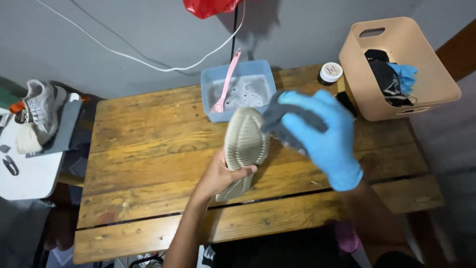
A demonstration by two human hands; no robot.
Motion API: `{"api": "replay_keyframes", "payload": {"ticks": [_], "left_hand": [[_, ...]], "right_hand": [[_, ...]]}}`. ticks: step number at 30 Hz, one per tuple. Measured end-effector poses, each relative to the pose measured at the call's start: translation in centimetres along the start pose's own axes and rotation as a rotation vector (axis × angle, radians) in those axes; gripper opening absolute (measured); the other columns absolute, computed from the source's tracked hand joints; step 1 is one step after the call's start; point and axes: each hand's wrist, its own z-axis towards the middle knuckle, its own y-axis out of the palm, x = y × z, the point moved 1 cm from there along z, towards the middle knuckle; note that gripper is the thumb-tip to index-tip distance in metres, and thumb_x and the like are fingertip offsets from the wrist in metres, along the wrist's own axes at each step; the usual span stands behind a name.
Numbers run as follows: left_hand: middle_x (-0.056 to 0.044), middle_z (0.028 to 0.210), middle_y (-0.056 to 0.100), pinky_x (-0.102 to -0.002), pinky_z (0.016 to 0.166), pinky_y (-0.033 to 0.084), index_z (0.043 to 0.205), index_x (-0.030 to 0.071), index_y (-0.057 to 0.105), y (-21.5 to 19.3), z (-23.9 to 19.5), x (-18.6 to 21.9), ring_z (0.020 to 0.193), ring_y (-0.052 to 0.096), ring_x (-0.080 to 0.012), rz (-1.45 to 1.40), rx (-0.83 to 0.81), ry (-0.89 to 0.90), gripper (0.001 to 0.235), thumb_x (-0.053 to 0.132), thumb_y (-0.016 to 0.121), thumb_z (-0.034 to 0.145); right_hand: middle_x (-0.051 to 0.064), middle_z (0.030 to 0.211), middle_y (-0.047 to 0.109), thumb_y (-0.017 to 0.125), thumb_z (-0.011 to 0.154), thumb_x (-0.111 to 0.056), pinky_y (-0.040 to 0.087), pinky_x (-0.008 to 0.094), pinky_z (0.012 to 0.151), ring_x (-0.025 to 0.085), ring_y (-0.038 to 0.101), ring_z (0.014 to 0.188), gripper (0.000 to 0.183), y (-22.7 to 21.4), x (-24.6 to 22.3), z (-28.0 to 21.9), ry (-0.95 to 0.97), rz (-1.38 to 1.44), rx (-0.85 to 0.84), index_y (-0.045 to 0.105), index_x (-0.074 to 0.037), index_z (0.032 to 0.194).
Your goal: The person cleans the sole of a white sneaker using a small brush and a cleaning solution. They repeatedly dip the brush into a blue container of soapy water and scrub the textured bottom of the shoe while holding it with their left hand.
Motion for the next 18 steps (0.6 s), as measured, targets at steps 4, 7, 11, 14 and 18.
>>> {"api": "replay_keyframes", "payload": {"ticks": [4,7,11,14,18], "left_hand": [[-0.018,0.109,0.076,-0.049,0.081,0.058,0.133,0.009,0.062,0.3,0.5,-0.2,0.100,0.073,-0.0366,0.387,0.065,0.019,0.074,0.021,0.087,0.065],[-0.013,0.097,0.078,-0.044,0.073,0.058,0.124,0.013,0.070,-0.7,0.1,-1.6,0.088,0.076,-0.0287,0.426,0.175,0.090,0.063,0.024,0.089,0.064],[-0.019,0.105,0.074,-0.046,0.086,0.057,0.123,0.002,0.066,-4.3,-0.8,-3.0,0.096,0.068,-0.0279,0.146,0.361,0.150,0.068,0.008,0.094,0.060],[-0.019,0.116,0.069,-0.050,0.093,0.055,0.135,-0.002,0.057,-7.3,-1.4,-2.9,0.102,0.065,-0.0292,0.130,0.457,0.229,0.085,0.003,0.095,0.059],[-0.018,0.118,0.065,-0.050,0.090,0.056,0.137,-0.004,0.052,-9.2,-1.5,-3.6,0.099,0.062,-0.0271,0.119,0.534,0.331,0.088,-0.005,0.093,0.059]], "right_hand": [[0.005,0.092,0.074,0.087,0.079,-0.011,0.056,0.034,0.073,0.026,0.069,0.077,0.032,3.6,1.1,-1.2,-0.205,0.074,0.048,0.081,-0.023,0.108],[0.002,0.095,0.074,0.087,0.079,-0.012,0.056,0.032,0.075,0.025,0.068,0.080,0.034,4.7,4.2,-0.4,-0.287,-0.028,0.062,0.080,-0.024,0.110],[0.012,0.095,0.074,0.084,0.085,-0.006,0.054,0.040,0.078,0.033,0.067,0.085,0.031,3.5,9.7,3.4,-0.301,-0.158,0.132,0.080,-0.017,0.114],[0.013,0.098,0.075,0.085,0.090,-0.010,0.055,0.041,0.080,0.033,0.069,0.089,0.027,3.5,15.8,5.0,-0.213,-0.265,0.204,0.080,-0.013,0.117],[0.010,0.101,0.072,0.082,0.093,-0.038,0.060,0.044,0.077,0.032,0.071,0.093,0.037,4.0,20.8,4.5,-0.086,-0.651,0.129,0.077,-0.017,0.122]]}}
